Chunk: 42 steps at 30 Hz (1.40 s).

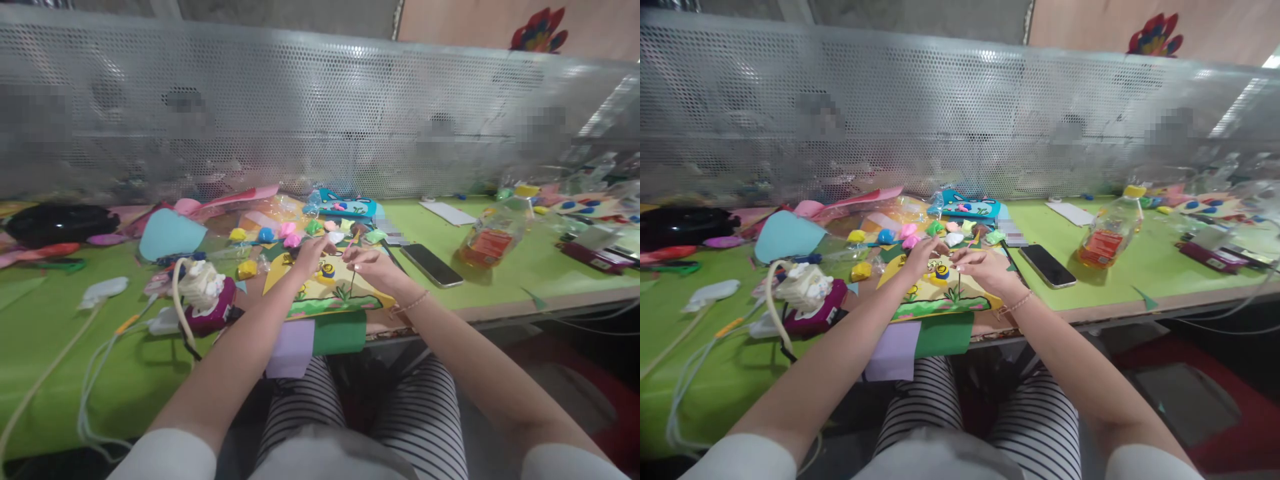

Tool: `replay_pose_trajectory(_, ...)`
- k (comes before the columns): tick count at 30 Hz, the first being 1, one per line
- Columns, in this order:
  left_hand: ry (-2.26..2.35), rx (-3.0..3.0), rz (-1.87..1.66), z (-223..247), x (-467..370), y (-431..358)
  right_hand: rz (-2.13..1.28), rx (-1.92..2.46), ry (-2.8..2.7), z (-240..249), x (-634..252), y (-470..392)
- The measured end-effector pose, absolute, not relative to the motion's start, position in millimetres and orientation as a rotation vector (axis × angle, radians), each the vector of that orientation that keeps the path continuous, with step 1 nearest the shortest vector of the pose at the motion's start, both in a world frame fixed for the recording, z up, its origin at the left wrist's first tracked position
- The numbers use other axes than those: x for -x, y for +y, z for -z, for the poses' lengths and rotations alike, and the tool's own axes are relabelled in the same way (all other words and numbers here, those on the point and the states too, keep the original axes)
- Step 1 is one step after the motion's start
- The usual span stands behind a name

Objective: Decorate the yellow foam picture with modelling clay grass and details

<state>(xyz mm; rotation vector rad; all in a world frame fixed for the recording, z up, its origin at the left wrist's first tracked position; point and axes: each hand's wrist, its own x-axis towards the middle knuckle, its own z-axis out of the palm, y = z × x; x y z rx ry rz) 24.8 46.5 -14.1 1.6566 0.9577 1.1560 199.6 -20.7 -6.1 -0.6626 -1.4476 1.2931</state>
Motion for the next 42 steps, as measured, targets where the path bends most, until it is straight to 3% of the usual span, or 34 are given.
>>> replay_pose_trajectory(42, 0.967, -1.720, -1.099, 16.7, -26.6, 46.8, -1.448, 0.582, -1.398, 15.5, -199.3, -14.1)
